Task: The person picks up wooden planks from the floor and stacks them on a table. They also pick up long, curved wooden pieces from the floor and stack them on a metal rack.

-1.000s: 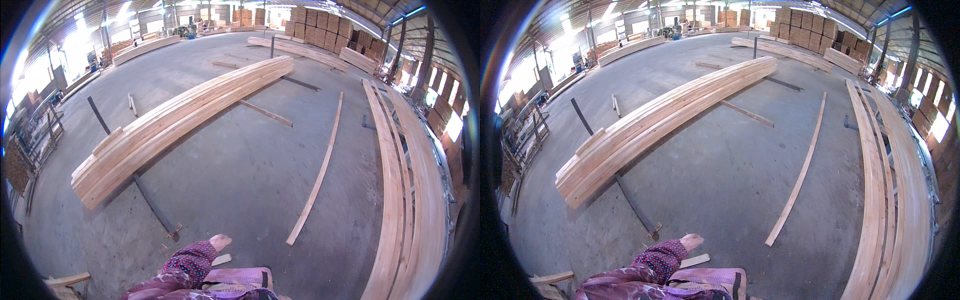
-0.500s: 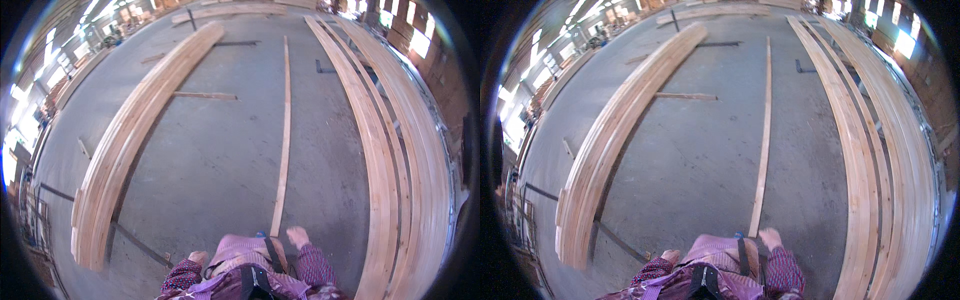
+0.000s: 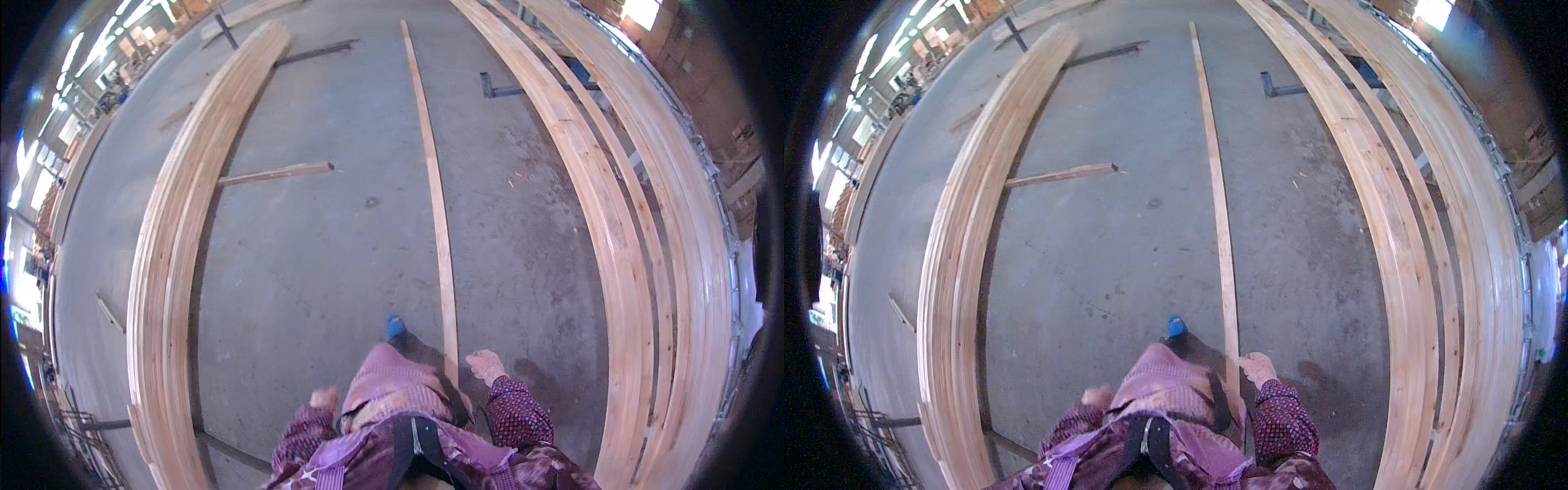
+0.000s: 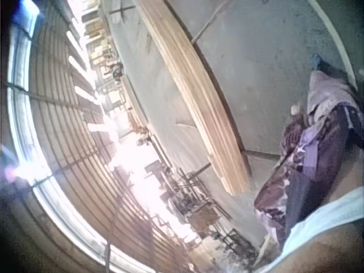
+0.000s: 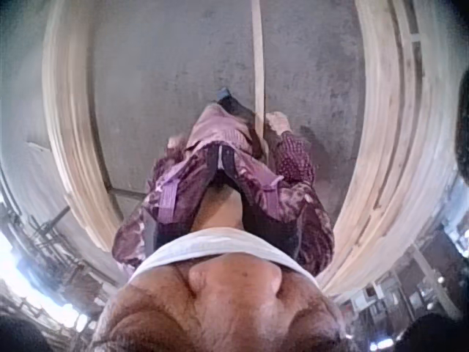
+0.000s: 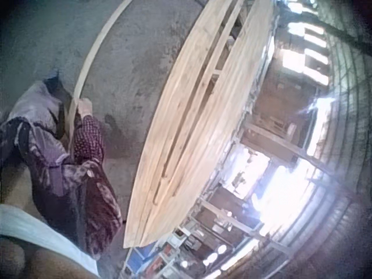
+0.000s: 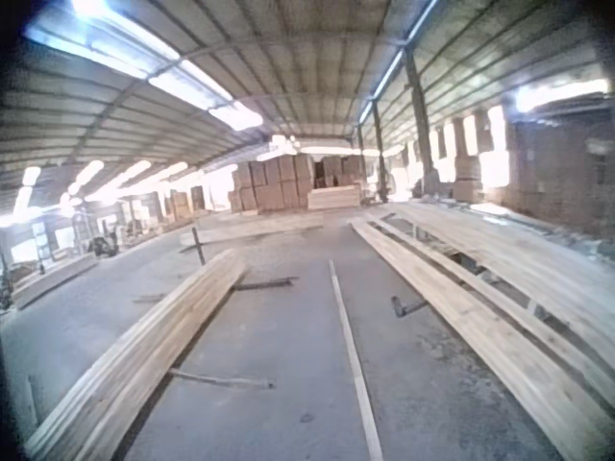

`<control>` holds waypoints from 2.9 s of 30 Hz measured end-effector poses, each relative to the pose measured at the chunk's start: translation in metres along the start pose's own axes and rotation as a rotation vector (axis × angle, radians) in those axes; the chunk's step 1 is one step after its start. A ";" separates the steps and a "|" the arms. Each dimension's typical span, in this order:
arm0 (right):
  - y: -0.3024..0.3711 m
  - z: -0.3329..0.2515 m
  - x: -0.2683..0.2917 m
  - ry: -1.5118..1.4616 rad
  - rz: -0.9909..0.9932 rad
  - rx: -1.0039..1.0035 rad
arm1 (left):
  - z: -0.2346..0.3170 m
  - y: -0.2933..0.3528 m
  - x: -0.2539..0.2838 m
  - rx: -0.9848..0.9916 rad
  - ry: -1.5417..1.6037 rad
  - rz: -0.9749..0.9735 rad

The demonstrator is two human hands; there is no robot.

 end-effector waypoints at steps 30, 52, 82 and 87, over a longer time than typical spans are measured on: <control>-0.234 -0.207 0.025 -0.560 0.589 -0.157 | 0.230 -0.331 0.373 -0.707 -0.599 -0.421; -0.481 0.041 -0.060 -0.221 0.394 -0.594 | 0.321 -0.326 0.429 -0.367 -0.694 -0.109; -0.466 0.002 -0.036 -0.063 0.196 -0.385 | 0.342 -0.408 0.444 -0.509 -0.797 -0.158; -0.454 -0.055 -0.019 -0.151 0.055 -0.393 | 0.334 -0.422 0.447 -0.404 -0.902 -0.227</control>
Point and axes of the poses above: each hand's wrist, its own y-axis away from the middle knuckle, its own x-axis out of the back of the hand, z = x × y, the point moved 4 cm from there along -y, towards the middle knuckle, and after that the axes turned 12 degrees about x, right-handed, at the moved point
